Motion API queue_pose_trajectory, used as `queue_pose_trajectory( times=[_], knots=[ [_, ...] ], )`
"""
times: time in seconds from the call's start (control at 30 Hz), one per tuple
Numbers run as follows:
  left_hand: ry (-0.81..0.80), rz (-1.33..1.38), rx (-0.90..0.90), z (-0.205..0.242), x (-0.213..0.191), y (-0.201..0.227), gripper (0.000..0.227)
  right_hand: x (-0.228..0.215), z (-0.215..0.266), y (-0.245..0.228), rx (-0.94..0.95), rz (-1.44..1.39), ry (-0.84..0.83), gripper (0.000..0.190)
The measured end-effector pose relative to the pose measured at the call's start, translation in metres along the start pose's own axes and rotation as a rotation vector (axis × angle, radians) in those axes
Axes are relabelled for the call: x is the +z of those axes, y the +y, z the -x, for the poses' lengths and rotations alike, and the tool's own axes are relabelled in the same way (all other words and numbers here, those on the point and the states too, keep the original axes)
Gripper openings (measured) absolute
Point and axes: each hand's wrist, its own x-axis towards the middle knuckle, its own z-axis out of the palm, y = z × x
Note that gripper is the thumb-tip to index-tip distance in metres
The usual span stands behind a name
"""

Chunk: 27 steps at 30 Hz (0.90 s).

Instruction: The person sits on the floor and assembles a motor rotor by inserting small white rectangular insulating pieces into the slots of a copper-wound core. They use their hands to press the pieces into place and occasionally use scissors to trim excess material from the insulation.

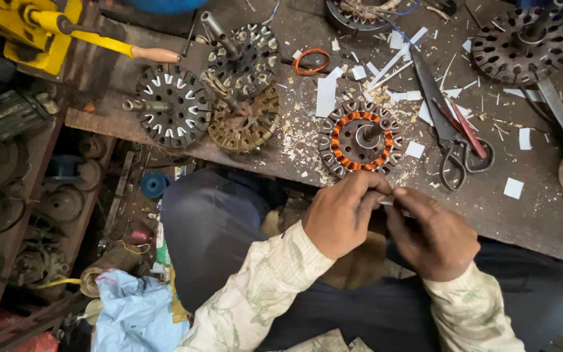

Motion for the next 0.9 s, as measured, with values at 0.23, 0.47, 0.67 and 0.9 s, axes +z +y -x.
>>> queue_pose_trajectory(
  times=[0.23, 0.47, 0.67, 0.9],
  knots=[
    [0.133, -0.018, 0.026, -0.001, -0.008, 0.007, 0.028, 0.005, 0.004, 0.003, 0.09, -0.146, 0.13, 0.027],
    [0.329, -0.341, 0.123, -0.023, -0.023, -0.012, 0.073, 0.008, 0.011, 0.014, 0.368, -0.452, 0.213, 0.02],
    [0.081, -0.428, -0.005, -0.074, -0.028, -0.04, 0.098, 0.018, 0.011, 0.023, 0.125, -0.204, 0.25, 0.023],
    [-0.226, -0.485, -0.046, -0.101, -0.019, -0.064, 0.1, 0.025, 0.013, 0.03, 0.116, -0.09, 0.275, 0.024]
  ],
)
